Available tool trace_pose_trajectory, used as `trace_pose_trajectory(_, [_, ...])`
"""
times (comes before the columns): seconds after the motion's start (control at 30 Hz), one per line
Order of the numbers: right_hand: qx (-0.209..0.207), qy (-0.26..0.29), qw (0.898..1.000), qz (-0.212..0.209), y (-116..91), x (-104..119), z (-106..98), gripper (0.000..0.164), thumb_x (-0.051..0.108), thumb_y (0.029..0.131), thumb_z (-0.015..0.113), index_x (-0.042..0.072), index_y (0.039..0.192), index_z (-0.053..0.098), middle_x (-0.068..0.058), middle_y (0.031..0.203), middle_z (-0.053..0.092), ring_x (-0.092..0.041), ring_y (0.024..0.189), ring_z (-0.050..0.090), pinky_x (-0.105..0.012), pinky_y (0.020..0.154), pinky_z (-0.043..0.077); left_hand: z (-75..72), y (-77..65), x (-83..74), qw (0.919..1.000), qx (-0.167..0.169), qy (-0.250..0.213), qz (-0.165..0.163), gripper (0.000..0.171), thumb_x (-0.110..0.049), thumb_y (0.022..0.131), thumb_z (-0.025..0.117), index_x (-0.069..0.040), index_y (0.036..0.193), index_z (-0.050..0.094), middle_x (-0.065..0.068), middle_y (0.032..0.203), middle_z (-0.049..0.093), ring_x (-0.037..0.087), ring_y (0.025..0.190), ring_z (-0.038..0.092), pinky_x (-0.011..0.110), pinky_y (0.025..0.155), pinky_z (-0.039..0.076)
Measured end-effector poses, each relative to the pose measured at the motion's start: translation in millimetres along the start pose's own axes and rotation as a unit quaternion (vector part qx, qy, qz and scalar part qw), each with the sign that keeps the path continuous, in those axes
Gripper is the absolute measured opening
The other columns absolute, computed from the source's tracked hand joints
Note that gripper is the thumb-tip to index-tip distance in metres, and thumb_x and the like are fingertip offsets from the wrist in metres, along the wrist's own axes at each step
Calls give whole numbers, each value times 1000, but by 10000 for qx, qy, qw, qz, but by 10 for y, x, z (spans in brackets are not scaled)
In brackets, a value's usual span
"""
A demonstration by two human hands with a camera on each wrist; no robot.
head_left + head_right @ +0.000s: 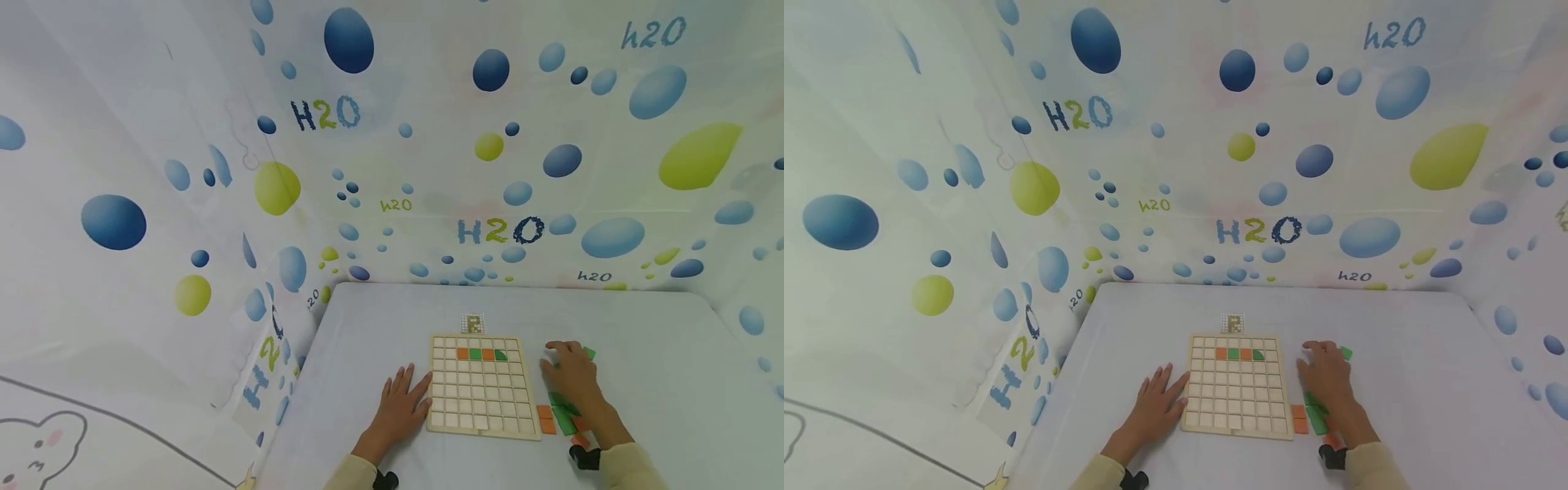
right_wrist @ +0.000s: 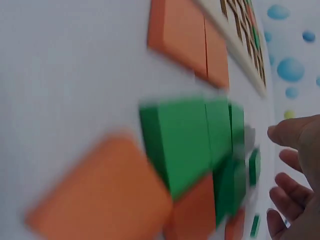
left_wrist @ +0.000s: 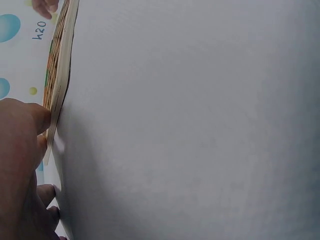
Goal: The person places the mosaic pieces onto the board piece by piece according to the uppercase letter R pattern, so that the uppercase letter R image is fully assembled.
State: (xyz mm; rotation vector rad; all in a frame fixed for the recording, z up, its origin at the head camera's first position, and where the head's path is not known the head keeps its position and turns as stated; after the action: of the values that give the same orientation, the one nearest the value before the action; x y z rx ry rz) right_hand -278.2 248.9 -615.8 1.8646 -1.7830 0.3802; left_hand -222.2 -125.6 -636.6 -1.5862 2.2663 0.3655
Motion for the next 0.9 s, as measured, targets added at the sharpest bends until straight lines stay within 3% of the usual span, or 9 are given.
trace_pose_trajectory(0.2, [278,-126,9964,795,-3,-498,-210,57,13,100,63,-12,148,43,-47,143,39,-67,127,41,-79,96,40,4,-11,-4,10000,19,36,-4,53,-38,111,48,-26,163,44,20,171,30,46,158,26,70,122,23])
trace_pose_trajectory(0.33, [314,-314,9949,909,11,-653,-261,50,10,101,61,-12,144,49,-45,141,42,-67,126,44,-79,95,42,24,-7,11,10000,51,12,-40,54,-39,111,47,-27,163,43,20,172,29,45,159,25,69,123,22])
trace_pose_trajectory(0.5, [134,-115,9972,727,28,-692,-241,34,5,100,64,-11,129,62,-45,132,50,-67,118,50,-75,88,45,18,-6,-9,9999,-129,-42,91,53,-38,111,49,-25,162,45,23,170,32,48,157,27,72,121,24])
trace_pose_trajectory(0.7, [496,226,9950,835,21,-703,-156,41,13,101,63,-9,134,57,-45,137,45,-66,124,44,-76,92,41,17,-13,-20,9999,-141,-47,88,53,-37,110,50,-24,162,46,23,169,32,49,156,28,72,120,23])
trace_pose_trajectory(0.9, [456,290,9955,775,26,-641,-126,37,13,101,63,-8,131,59,-40,133,51,-61,122,47,-75,90,41,25,-1,4,10000,-13,22,-40,54,-39,111,48,-26,163,44,21,171,30,46,158,25,69,123,22])
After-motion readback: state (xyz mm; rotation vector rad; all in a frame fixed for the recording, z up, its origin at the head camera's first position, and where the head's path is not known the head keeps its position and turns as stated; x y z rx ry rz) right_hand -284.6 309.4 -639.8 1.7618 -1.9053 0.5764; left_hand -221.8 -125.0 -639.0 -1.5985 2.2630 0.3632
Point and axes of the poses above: each hand's wrist, its own y-axis towards the middle knuckle, its own z-axis out of the palm, x = y × z, the point moved 6 cm from there along y, towards the middle knuckle
